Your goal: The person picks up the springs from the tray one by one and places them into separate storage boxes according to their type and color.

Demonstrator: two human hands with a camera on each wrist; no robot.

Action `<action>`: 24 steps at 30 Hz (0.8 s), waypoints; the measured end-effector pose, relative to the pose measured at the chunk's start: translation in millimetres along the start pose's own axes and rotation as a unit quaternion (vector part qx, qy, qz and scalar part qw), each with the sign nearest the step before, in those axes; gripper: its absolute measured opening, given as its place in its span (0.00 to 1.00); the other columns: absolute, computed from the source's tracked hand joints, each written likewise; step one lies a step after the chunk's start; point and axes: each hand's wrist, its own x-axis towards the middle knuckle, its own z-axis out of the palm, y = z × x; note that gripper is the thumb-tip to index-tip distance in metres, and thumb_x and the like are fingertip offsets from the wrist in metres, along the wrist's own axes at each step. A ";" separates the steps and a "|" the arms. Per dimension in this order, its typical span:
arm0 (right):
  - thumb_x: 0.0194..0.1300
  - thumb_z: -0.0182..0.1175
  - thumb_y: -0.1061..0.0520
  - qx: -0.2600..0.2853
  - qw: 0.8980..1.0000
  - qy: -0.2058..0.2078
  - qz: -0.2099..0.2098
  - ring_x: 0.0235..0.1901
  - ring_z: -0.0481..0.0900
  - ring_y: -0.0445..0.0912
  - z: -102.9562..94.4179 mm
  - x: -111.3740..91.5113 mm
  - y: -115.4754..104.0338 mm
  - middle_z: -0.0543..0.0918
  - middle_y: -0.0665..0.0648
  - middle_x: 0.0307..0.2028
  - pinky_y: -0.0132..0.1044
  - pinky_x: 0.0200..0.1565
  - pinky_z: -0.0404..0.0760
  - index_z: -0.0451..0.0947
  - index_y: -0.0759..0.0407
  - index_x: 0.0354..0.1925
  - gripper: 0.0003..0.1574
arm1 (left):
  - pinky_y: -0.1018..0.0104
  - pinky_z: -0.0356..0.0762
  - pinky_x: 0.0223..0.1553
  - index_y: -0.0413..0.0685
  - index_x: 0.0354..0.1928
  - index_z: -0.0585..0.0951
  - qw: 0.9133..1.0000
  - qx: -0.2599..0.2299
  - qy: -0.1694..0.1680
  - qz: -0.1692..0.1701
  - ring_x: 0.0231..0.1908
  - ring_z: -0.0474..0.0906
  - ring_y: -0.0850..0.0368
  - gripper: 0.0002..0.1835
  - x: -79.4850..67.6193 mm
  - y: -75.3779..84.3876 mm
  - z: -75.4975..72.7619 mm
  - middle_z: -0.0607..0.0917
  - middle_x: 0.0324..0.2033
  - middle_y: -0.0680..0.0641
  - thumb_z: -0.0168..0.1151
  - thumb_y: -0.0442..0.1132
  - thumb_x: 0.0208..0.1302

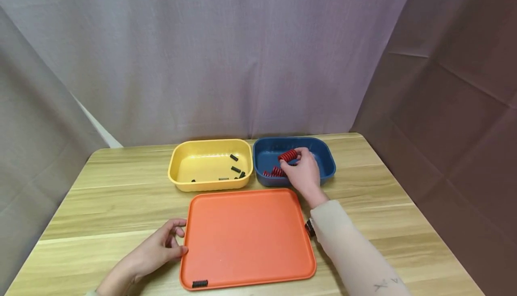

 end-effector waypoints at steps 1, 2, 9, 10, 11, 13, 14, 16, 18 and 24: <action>0.56 0.69 0.42 -0.005 1.000 0.000 -0.001 0.41 0.75 0.52 1.9 1.0 0.1 0.77 0.63 0.45 0.47 0.42 0.77 0.69 0.60 0.55 0.37 | 0.71 0.72 0.28 0.37 0.63 0.64 1.000 0.001 0.000 0.000 0.31 0.72 0.55 0.34 -0.2 -0.1 -0.2 0.69 0.44 0.40 0.67 0.29 0.54; 0.55 0.69 0.42 -0.011 1.000 0.001 -0.001 0.41 0.75 0.52 3.6 1.8 -0.3 0.77 0.63 0.45 0.47 0.42 0.76 0.69 0.60 0.55 0.37 | 0.71 0.72 0.28 0.37 0.63 0.64 1.000 0.001 0.001 0.000 0.31 0.72 0.55 0.34 -0.3 -0.2 -0.4 0.69 0.44 0.40 0.67 0.29 0.54; 0.55 0.68 0.42 -0.057 0.998 0.006 -0.004 0.41 0.71 0.54 14.2 8.4 -2.9 0.78 0.61 0.42 0.47 0.42 0.73 0.71 0.61 0.55 0.37 | 0.71 0.71 0.28 0.37 0.63 0.64 1.000 -0.002 0.002 0.000 0.31 0.72 0.55 0.34 -1.2 -0.3 -0.7 0.69 0.44 0.40 0.67 0.28 0.54; 0.55 0.68 0.42 -0.063 0.998 0.007 -0.001 0.41 0.71 0.54 15.0 8.8 -3.1 0.78 0.61 0.42 0.48 0.42 0.73 0.71 0.61 0.55 0.37 | 0.71 0.72 0.28 0.36 0.63 0.64 1.000 -0.003 0.001 0.000 0.31 0.72 0.55 0.34 -1.5 -0.3 -0.7 0.69 0.44 0.40 0.67 0.28 0.54; 0.55 0.68 0.42 -0.067 0.998 0.006 0.002 0.41 0.71 0.55 15.7 9.0 -3.4 0.78 0.61 0.42 0.48 0.42 0.72 0.71 0.61 0.55 0.37 | 0.71 0.72 0.28 0.36 0.63 0.64 1.000 -0.003 0.000 0.000 0.31 0.72 0.55 0.34 -1.7 -0.3 -0.6 0.69 0.44 0.40 0.67 0.28 0.54; 0.55 0.68 0.42 -0.076 0.997 0.007 0.005 0.42 0.71 0.55 16.6 9.1 -3.4 0.79 0.62 0.42 0.49 0.43 0.72 0.71 0.62 0.56 0.37 | 0.71 0.72 0.28 0.36 0.63 0.64 1.000 -0.005 0.000 -0.001 0.31 0.72 0.55 0.34 -2.5 -0.1 -0.4 0.69 0.44 0.40 0.67 0.28 0.54; 0.55 0.68 0.43 -0.079 0.997 0.006 0.007 0.42 0.71 0.56 16.9 8.9 -3.6 0.79 0.62 0.42 0.49 0.43 0.72 0.71 0.62 0.56 0.37 | 0.71 0.72 0.28 0.37 0.63 0.64 1.000 -0.005 -0.001 -0.002 0.31 0.72 0.55 0.34 -2.8 -0.1 -0.4 0.69 0.44 0.40 0.67 0.28 0.54; 0.55 0.68 0.42 -0.085 0.996 0.006 0.011 0.42 0.71 0.56 17.4 8.7 -3.7 0.78 0.62 0.42 0.49 0.43 0.72 0.71 0.62 0.56 0.38 | 0.71 0.72 0.28 0.37 0.63 0.64 1.000 -0.008 -0.001 -0.002 0.31 0.72 0.55 0.34 -3.3 0.2 -0.3 0.69 0.44 0.40 0.67 0.28 0.54; 0.55 0.68 0.42 -0.090 0.996 0.004 0.015 0.42 0.71 0.56 18.0 8.7 -4.0 0.79 0.61 0.41 0.49 0.42 0.72 0.71 0.61 0.57 0.38 | 0.71 0.72 0.28 0.37 0.63 0.64 1.000 -0.009 -0.001 -0.003 0.31 0.72 0.55 0.34 -3.6 0.5 -0.3 0.69 0.44 0.40 0.67 0.28 0.54; 0.56 0.67 0.41 -0.108 0.994 0.000 0.018 0.43 0.71 0.57 19.2 9.0 -4.3 0.79 0.61 0.42 0.51 0.43 0.72 0.71 0.61 0.57 0.37 | 0.71 0.71 0.28 0.37 0.63 0.64 1.000 -0.012 -0.001 -0.004 0.31 0.72 0.55 0.35 -3.8 0.8 -0.3 0.69 0.44 0.40 0.67 0.28 0.54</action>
